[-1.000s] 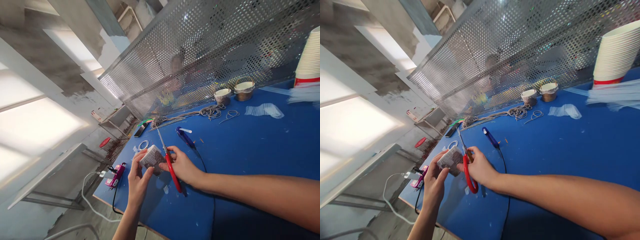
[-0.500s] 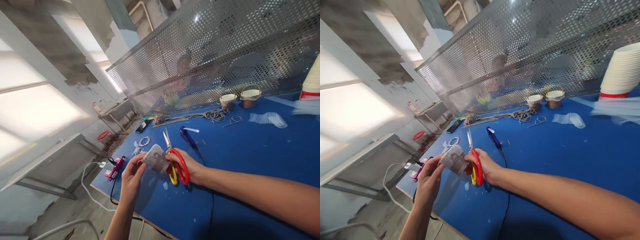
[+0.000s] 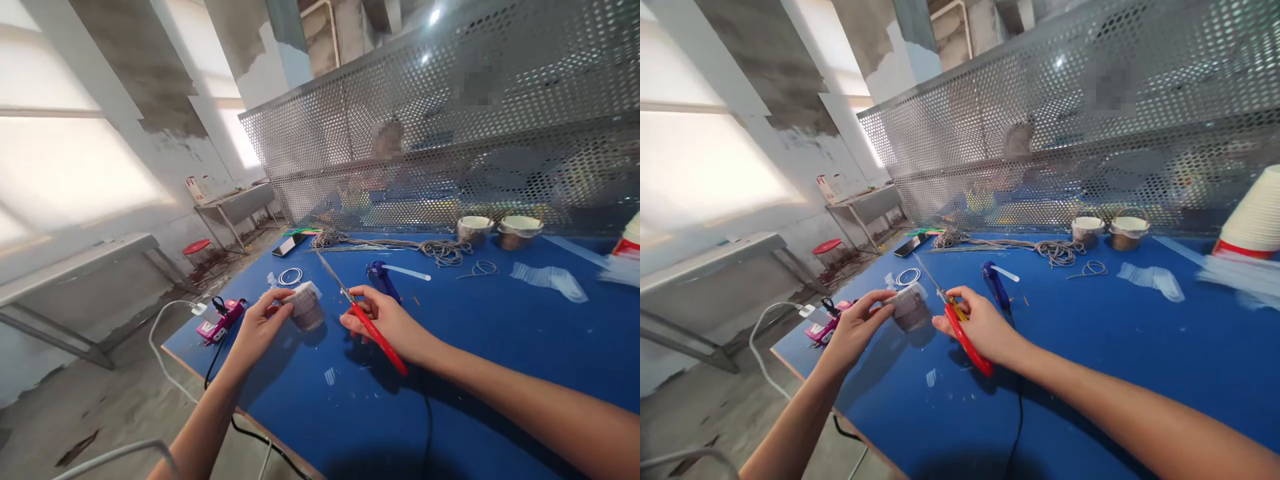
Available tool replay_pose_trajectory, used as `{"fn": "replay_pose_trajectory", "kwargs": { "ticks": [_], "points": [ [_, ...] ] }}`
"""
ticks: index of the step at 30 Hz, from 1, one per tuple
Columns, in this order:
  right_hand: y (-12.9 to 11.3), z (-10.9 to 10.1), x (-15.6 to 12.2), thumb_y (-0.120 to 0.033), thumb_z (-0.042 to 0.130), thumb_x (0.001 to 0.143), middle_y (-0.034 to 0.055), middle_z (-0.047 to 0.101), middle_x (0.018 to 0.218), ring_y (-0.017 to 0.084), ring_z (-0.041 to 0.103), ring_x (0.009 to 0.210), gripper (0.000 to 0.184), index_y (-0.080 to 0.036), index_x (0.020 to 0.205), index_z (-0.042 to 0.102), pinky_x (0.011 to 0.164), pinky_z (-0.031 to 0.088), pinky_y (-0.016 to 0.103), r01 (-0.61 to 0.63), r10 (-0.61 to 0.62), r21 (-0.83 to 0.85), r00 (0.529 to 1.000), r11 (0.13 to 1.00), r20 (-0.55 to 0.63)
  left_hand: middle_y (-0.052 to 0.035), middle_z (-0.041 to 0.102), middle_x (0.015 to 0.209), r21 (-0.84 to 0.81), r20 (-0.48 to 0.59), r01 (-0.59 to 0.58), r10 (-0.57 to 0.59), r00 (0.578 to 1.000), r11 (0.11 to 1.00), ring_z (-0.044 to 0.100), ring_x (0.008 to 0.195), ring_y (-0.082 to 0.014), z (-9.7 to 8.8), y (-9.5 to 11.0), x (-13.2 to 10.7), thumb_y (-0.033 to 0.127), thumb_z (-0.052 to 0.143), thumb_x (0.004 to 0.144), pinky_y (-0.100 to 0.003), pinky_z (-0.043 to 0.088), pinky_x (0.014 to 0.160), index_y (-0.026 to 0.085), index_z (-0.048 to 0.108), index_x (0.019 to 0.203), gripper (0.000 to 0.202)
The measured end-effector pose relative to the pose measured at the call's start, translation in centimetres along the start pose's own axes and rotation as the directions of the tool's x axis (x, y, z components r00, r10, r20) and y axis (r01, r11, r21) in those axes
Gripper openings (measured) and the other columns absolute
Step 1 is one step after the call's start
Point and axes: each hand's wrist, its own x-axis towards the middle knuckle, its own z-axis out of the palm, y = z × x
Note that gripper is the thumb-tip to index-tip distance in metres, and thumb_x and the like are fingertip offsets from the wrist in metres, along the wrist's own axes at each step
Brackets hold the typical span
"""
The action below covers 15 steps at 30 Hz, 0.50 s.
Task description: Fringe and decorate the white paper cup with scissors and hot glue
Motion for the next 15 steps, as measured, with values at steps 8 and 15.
{"fn": "replay_pose_trajectory", "kwargs": {
  "ticks": [8, 15],
  "points": [
    [0.5, -1.8, -1.4, -0.051, 0.072, 0.073, -0.0066, 0.045, 0.062, 0.010, 0.040, 0.054, 0.045, -0.019, 0.100, 0.057, 0.050, 0.035, 0.024, -0.078, 0.094, -0.212, 0.993, 0.974, 0.066, -0.0053, 0.071, 0.095, 0.013, 0.039, -0.041, 0.041, 0.998, 0.999, 0.063, 0.086, -0.0202, 1.2, -1.7, 2.1, 0.031, 0.058, 0.079, -0.030, 0.048, 0.074, 0.022, 0.074, 0.095, 0.025],
    [1.7, -2.1, -0.9, -0.048, 0.068, 0.077, -0.0068, 0.038, 0.062, 0.010, 0.032, 0.056, 0.041, -0.018, 0.101, 0.056, 0.052, 0.031, 0.024, -0.095, 0.127, -0.278, 0.987, 0.956, 0.099, -0.0038, 0.073, 0.092, -0.119, 0.011, 0.039, -0.038, 0.999, 0.992, 0.064, 0.077, -0.0182, 2.0, -1.4, 3.2, 0.032, 0.064, 0.074, -0.029, 0.051, 0.071, 0.021, 0.074, 0.092, 0.024]
  ]
}}
